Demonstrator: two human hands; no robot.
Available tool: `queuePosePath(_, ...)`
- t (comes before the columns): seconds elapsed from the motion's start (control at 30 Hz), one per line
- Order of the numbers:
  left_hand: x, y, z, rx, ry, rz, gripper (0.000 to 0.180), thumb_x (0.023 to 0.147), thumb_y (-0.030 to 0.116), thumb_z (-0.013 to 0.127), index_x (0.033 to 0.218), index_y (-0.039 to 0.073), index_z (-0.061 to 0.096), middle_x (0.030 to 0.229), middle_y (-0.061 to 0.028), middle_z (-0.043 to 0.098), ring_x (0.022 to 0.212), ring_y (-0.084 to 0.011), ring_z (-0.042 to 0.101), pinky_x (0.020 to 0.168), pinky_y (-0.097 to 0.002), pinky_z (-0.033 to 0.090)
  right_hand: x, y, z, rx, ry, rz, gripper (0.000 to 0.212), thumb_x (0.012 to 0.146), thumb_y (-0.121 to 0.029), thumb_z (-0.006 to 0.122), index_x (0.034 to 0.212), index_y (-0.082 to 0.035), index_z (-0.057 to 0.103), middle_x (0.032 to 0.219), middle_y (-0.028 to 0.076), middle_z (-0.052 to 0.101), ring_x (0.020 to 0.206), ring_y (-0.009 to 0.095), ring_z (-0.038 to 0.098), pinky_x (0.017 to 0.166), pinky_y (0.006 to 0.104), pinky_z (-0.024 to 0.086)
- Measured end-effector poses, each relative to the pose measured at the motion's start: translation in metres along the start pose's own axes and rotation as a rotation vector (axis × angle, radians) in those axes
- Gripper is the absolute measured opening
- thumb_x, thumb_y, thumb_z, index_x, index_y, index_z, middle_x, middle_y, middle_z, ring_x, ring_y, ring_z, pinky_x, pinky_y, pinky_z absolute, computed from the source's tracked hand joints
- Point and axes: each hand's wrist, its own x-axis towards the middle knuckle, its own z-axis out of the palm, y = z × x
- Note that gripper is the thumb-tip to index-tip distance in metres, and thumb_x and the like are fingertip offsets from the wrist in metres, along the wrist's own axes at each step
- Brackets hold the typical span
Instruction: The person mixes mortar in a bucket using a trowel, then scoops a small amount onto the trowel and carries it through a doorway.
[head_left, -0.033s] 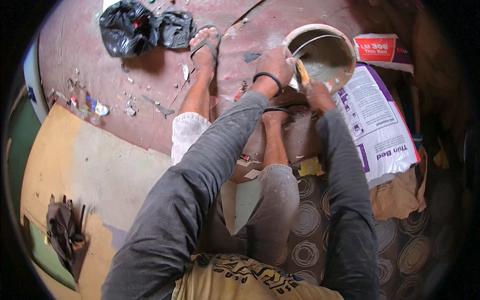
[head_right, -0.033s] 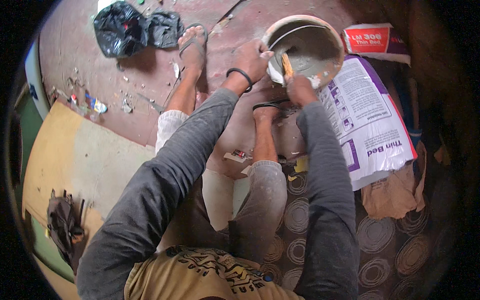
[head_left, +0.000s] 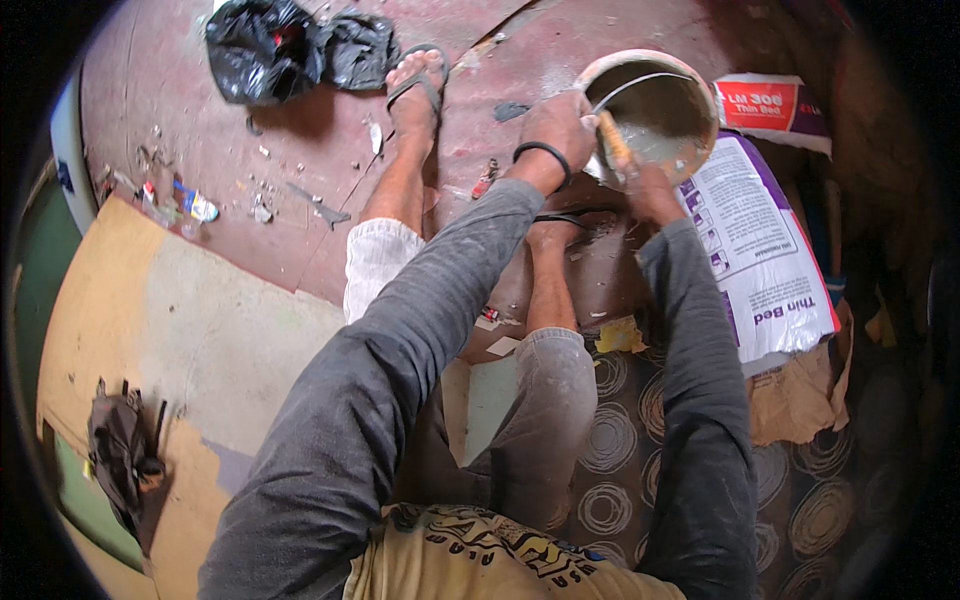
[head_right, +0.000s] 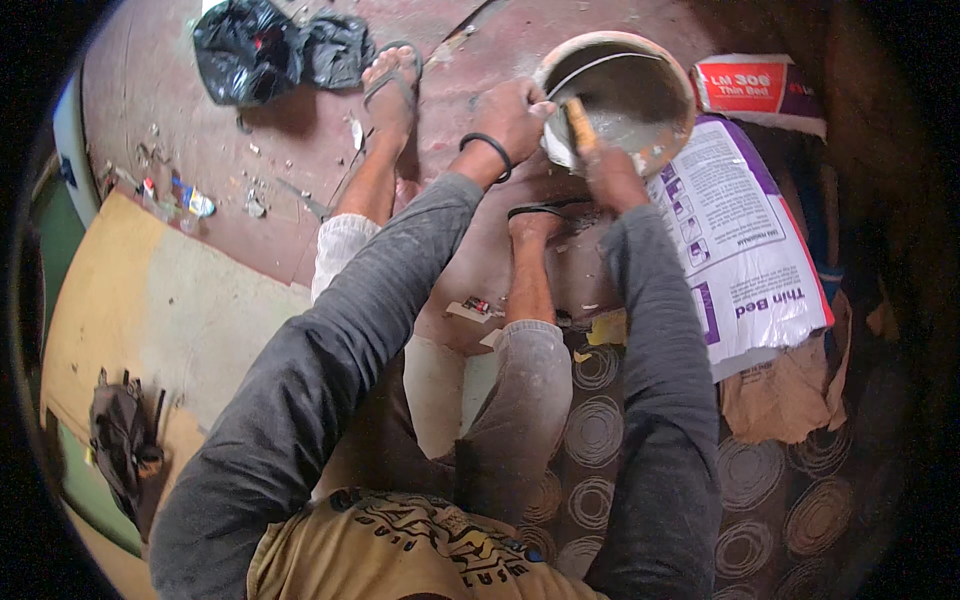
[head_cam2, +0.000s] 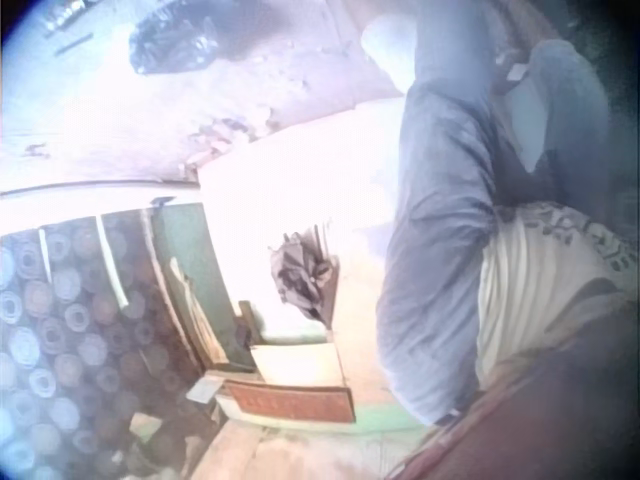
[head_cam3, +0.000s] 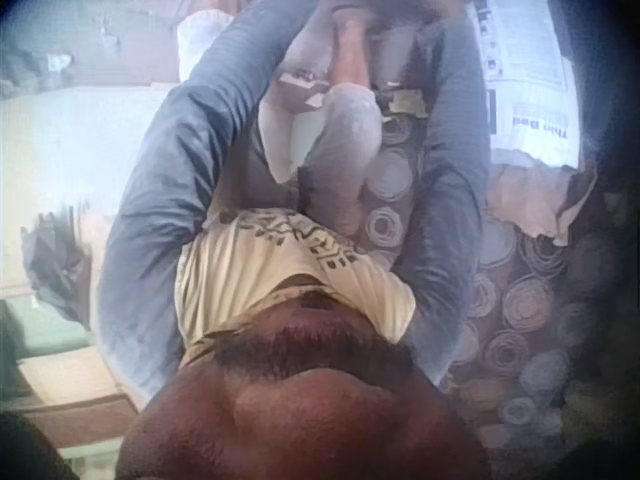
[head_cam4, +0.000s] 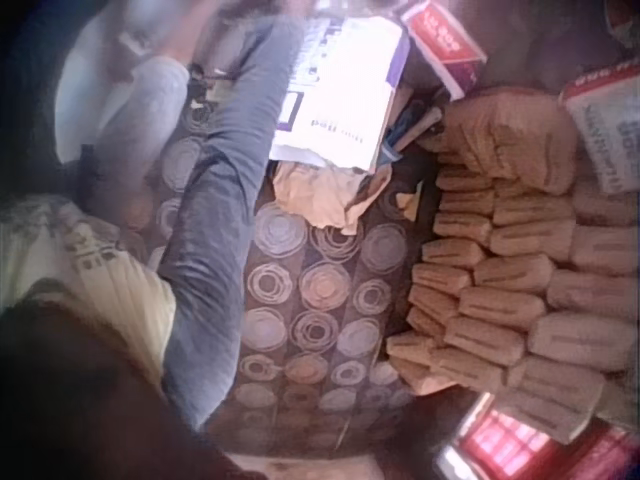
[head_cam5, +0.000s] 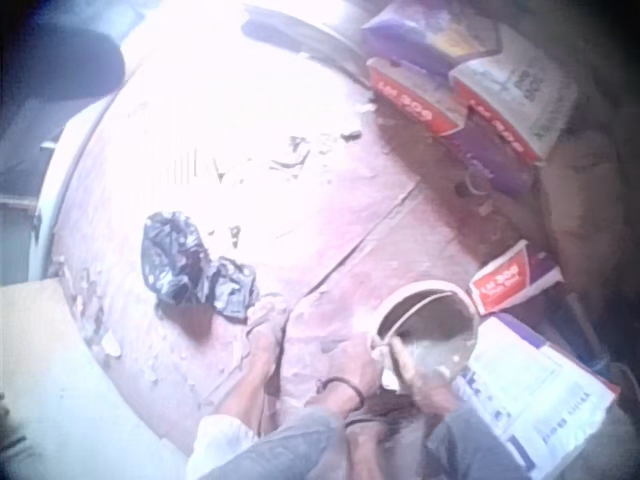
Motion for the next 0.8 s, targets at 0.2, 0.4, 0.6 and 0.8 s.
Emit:
queuePosePath(0.2,-0.003,0.005,-0.005,0.000,-0.014,-0.008,0.018,0.079,0.023,0.065,0.079,0.005,0.062,0.080,-0.0183,0.063,0.078,-0.0347,0.061,0.070,-0.0422,0.046,0.002,0.001,0.033,-0.120,0.115,0.133,0.037,0.093,-0.035,0.044,0.100,0.000,0.055,0.087,0.027,0.062,0.087,0.041,0.060,0.072,0.0502,0.044)
queuePosePath(0.4,-0.007,0.005,-0.005,-0.008,-0.046,-0.033,0.019,0.079,0.023,0.065,0.080,0.005,0.062,0.080,-0.0175,0.064,0.078,-0.0343,0.061,0.070,-0.0412,0.047,0.007,0.014,-0.007,-0.044,0.160,0.041,0.036,0.092,-0.033,0.047,0.099,0.001,0.055,0.090,0.026,0.062,0.086,0.041,0.060,0.071,0.0495,0.045)
queuePosePath(0.6,-0.006,0.000,-0.008,-0.005,-0.033,-0.008,0.018,0.079,0.022,0.065,0.080,0.004,0.062,0.076,-0.0168,0.063,0.072,-0.0311,0.061,0.067,-0.0394,0.047,-0.004,-0.002,-0.002,0.052,0.088,-0.051,0.034,0.091,-0.030,0.048,0.101,0.001,0.059,0.095,0.025,0.063,0.091,0.040,0.060,0.077,0.0470,0.047)
queuePosePath(0.8,-0.002,0.006,0.009,-0.026,-0.022,0.061,0.018,0.079,0.020,0.065,0.078,0.003,0.060,0.074,-0.0157,0.062,0.070,-0.0305,0.061,0.066,-0.0390,0.047,0.011,0.017,0.009,-0.157,0.079,0.073,0.038,0.092,-0.035,0.047,0.103,-0.001,0.060,0.091,0.026,0.062,0.087,0.040,0.061,0.073,0.0486,0.045)
